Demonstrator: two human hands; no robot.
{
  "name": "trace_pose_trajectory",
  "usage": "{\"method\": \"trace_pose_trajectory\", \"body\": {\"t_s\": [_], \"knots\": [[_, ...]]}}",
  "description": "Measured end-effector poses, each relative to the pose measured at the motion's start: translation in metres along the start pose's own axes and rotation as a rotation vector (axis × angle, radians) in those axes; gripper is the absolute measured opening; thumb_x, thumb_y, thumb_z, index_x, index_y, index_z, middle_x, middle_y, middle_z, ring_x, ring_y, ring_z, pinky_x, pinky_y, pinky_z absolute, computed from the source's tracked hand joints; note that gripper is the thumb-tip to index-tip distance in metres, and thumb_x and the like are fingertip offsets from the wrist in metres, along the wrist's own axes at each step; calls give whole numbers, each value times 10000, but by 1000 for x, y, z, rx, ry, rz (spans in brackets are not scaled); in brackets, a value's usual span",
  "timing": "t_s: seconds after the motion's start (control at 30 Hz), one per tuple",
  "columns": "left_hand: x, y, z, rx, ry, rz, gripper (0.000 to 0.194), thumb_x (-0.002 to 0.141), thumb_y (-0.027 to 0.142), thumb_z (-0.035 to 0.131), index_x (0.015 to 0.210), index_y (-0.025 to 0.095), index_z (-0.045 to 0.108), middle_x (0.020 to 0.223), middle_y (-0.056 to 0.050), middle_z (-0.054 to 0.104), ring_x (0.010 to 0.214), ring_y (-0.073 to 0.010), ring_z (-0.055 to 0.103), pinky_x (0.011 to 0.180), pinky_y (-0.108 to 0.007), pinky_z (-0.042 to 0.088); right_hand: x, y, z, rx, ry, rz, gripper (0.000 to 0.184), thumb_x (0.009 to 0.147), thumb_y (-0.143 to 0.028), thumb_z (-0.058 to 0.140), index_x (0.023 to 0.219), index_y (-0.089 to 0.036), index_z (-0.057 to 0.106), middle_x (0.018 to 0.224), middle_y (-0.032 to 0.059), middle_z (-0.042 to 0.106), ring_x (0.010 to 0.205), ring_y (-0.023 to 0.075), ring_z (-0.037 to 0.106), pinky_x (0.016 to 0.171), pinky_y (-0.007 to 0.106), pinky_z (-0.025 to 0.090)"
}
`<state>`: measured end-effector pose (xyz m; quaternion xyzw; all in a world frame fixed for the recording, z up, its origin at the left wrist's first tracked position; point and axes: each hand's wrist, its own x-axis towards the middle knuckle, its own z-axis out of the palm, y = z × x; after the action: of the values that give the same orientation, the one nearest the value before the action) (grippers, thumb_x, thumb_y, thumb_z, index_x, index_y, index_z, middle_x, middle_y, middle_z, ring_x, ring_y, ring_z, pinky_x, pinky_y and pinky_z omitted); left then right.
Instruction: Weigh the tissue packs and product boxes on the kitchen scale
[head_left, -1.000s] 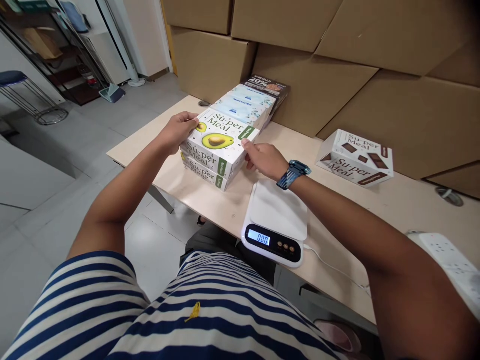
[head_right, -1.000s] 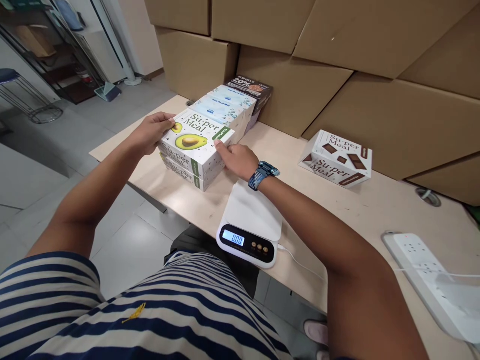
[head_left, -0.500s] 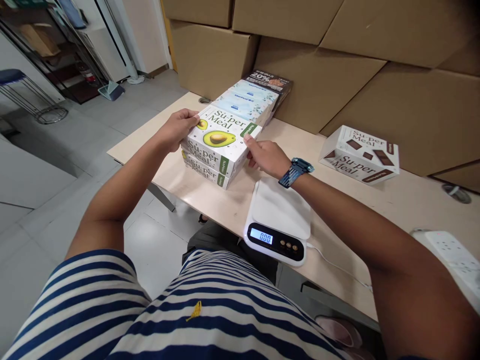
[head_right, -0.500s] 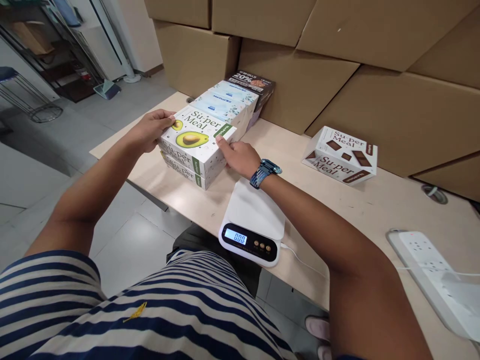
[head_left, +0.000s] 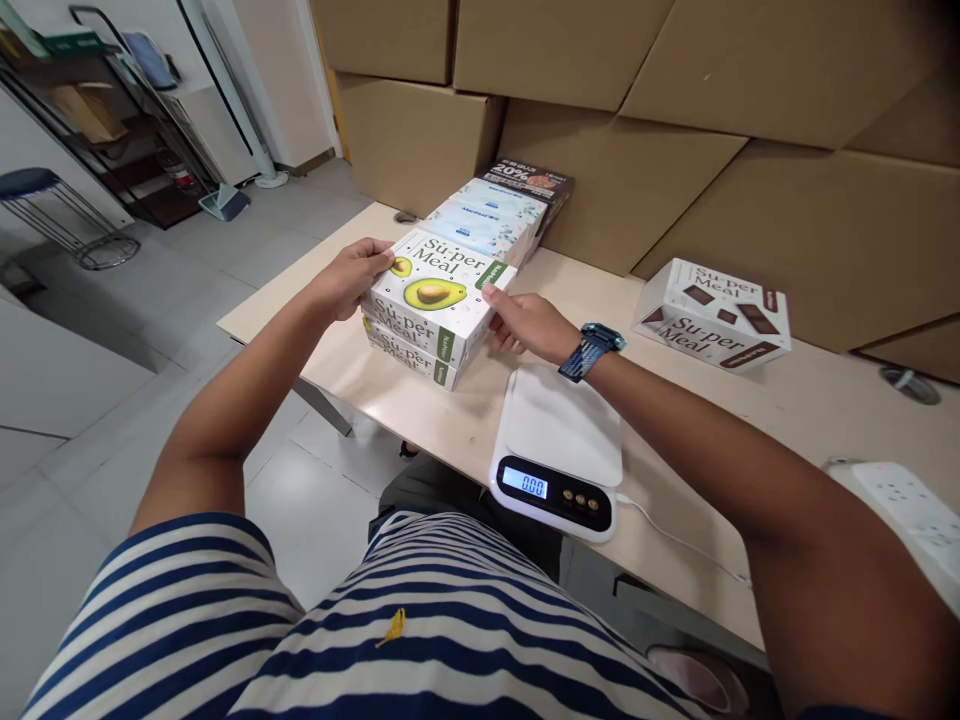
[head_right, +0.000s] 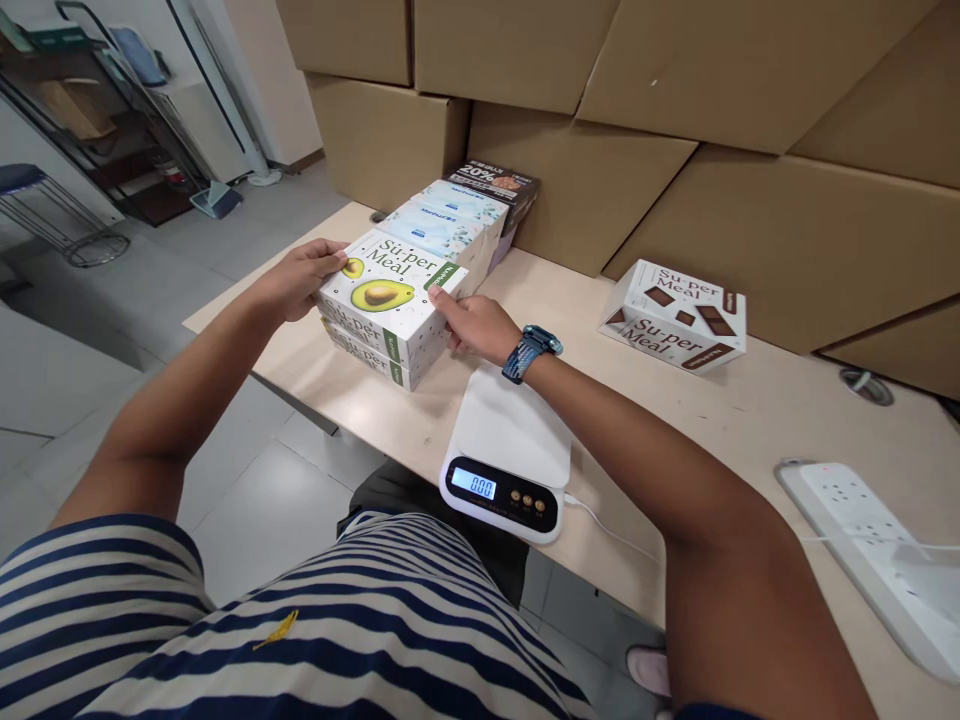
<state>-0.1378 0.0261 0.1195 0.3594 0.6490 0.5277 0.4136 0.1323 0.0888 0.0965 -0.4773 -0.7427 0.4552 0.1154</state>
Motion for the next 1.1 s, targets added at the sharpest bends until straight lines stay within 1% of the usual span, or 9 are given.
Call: {"method": "trace_pose_trajectory", "body": {"t_s": [0.17, 0.27, 0.43, 0.63, 0.73, 0.93, 1.1], "knots": [[-1, 0, -6, -13, -26, -10, 68, 1002, 193, 619, 1016, 193, 685, 1016, -103, 835, 900, -196, 785, 643, -254, 575, 1, 1, 1, 29, 7, 1, 864, 907, -958, 408, 810, -128, 628, 755, 88, 724, 604, 88, 618, 648, 221, 488], [-2, 1, -9, -25, -29, -17, 89, 992, 190, 629, 1052, 188, 694, 1043, -104, 834, 934, -211, 799, 678, -273, 606, 2, 0, 3, 40, 24, -3, 852, 906, -949, 427, 786, -129, 623, 729, 80, 711, 594, 93, 625, 637, 224, 489], [-1, -1, -13, -46, -50, -14, 147, 972, 180, 646, 1105, 170, 708, 1063, -109, 829, 907, -192, 796, 701, -267, 617, 3, 0, 5, 61, 36, 0, 845, 897, -951, 450, 757, -134, 616, 699, 71, 699, 563, 97, 618, 598, 232, 488], [5, -5, -18, -96, -89, 7, 155, 922, 148, 662, 1069, 152, 712, 1013, -99, 825, 844, -184, 795, 666, -254, 620, 6, 4, 5, 70, 35, -23, 843, 908, -945, 447, 752, -134, 615, 691, 74, 701, 564, 92, 620, 616, 227, 497], [7, -7, -19, -111, -90, 22, 173, 890, 143, 669, 1058, 150, 711, 981, -88, 821, 821, -182, 793, 645, -245, 615, 7, 5, 6, 68, 38, -32, 845, 913, -942, 444, 747, -132, 615, 685, 77, 699, 560, 90, 613, 627, 228, 493], [7, -7, -20, -116, -86, 26, 204, 847, 151, 702, 1051, 154, 712, 1014, -86, 823, 844, -181, 789, 662, -242, 614, 10, 7, 6, 71, 45, -40, 856, 902, -958, 453, 752, -133, 624, 692, 86, 701, 566, 96, 610, 632, 237, 490], [8, -7, -21, -119, -96, 19, 221, 820, 156, 715, 1041, 157, 713, 1036, -102, 817, 896, -220, 805, 688, -283, 628, 9, 7, 6, 81, 44, -35, 868, 882, -980, 455, 753, -137, 617, 694, 87, 699, 565, 94, 599, 620, 240, 491]]}}
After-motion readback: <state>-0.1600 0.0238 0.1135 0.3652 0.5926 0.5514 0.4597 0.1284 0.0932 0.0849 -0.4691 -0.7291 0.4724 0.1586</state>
